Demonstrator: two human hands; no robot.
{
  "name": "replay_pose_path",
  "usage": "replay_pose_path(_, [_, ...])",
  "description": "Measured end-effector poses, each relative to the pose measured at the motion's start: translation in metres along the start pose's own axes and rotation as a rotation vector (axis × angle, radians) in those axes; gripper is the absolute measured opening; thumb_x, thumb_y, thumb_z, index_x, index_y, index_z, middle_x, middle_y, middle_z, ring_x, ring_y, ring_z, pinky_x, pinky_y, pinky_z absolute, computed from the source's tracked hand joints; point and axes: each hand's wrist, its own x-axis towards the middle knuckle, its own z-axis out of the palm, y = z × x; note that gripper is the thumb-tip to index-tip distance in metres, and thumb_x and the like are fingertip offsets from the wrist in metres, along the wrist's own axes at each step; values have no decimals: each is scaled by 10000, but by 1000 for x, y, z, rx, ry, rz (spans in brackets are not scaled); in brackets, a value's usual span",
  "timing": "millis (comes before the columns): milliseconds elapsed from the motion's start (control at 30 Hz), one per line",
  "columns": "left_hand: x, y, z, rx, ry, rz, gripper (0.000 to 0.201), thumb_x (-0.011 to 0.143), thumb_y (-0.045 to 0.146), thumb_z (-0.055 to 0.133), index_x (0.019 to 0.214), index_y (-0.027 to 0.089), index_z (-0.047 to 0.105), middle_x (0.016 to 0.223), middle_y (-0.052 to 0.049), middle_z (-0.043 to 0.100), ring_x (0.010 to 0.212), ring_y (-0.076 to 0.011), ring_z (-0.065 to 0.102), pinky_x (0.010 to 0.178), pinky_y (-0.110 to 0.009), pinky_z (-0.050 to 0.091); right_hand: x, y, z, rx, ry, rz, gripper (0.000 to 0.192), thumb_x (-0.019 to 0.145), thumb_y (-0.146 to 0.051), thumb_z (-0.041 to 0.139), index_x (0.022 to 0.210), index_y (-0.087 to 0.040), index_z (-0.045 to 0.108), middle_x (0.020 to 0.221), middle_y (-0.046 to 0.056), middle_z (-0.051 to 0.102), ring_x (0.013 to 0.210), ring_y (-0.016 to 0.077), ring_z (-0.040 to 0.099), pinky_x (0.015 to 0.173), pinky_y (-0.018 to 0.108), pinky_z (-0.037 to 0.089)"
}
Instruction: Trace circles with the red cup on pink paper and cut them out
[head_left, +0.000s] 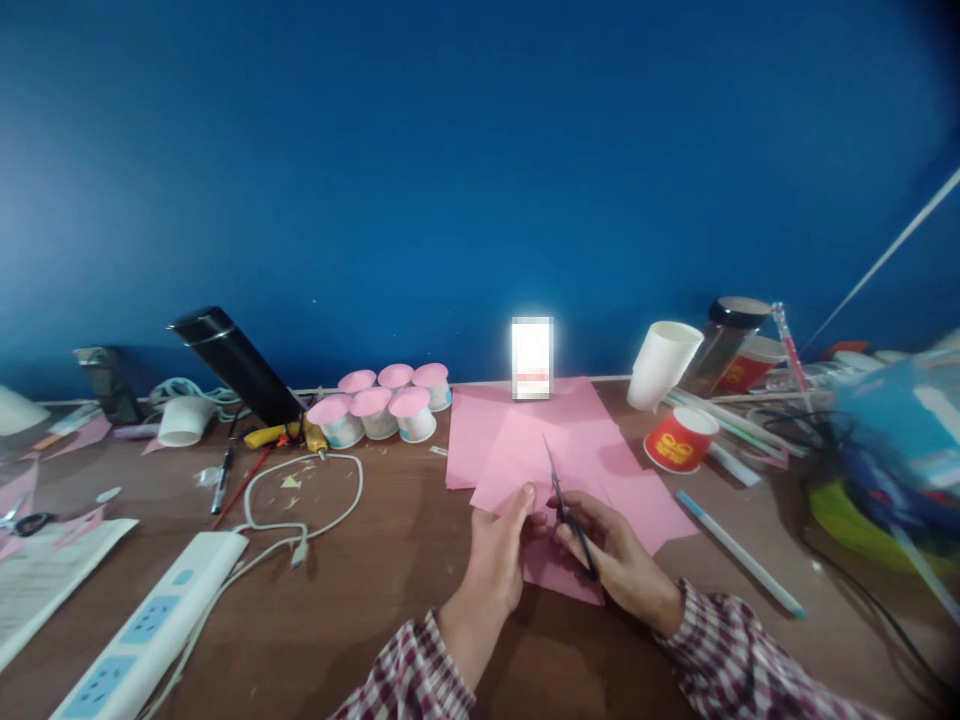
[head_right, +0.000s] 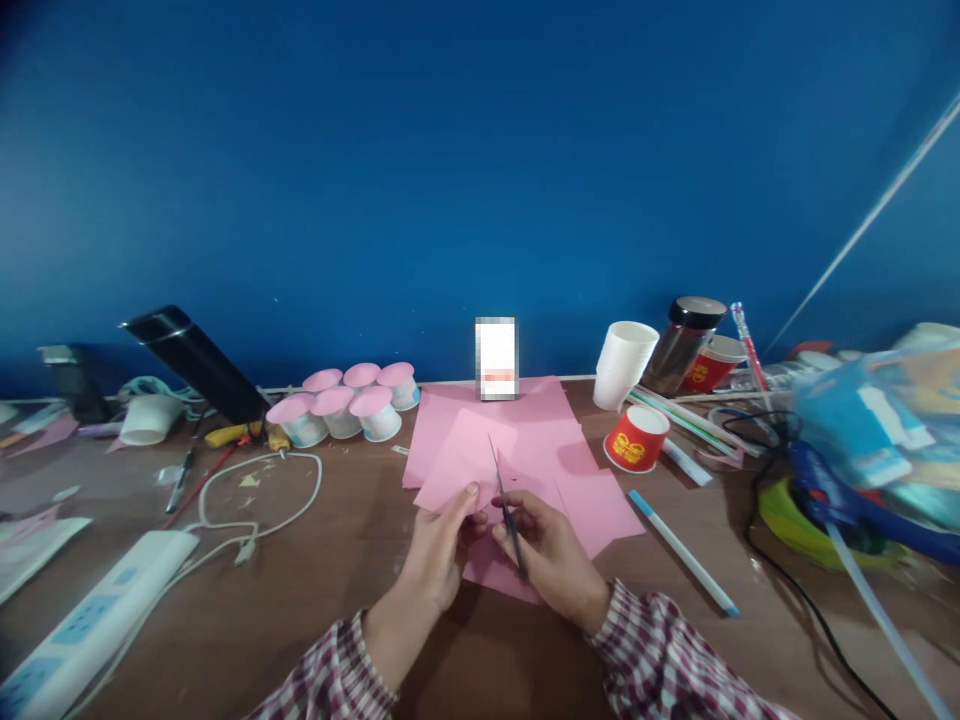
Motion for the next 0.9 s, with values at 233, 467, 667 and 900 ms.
replay_pose_path(233, [-3,1,3,-52,2,-21,409,590,292,774,889,96,575,625,-10,616,488,-90,558,474,-202,468,1,-2,1,1,6,17,392,785,-442,612,1058,-183,500,749,2,558,577,103,490,444,195,389])
replay_pose_path(467, [-4,2,4,-52,5,-32,411,601,284,769,910,100,571,637,-7,622,494,-95,571,478,-206,474,1,-3,1,-7,11,-1,389,786,-432,615,1061,-181,503,746,5,566,619,115,523,455,186,415])
replay_pose_path(667, [-5,2,5,-56,15,-32,412,581,284,781,890,102,578,644,-11,629,492,-95,576,475,-202,478,0,-4,2,22,31,14,412,758,-433,647,1061,-182,522,757,12,584,611,114,534,465,188,433])
replay_pose_path(900, [-5,3,6,-65,26,-37,436,535,302,804,860,101,596,658,-23,646,484,-97,578,467,-202,483,1,-2,1,1,23,-14,411,764,-415,648,1080,-185,521,738,5,581,609,116,524,474,196,434])
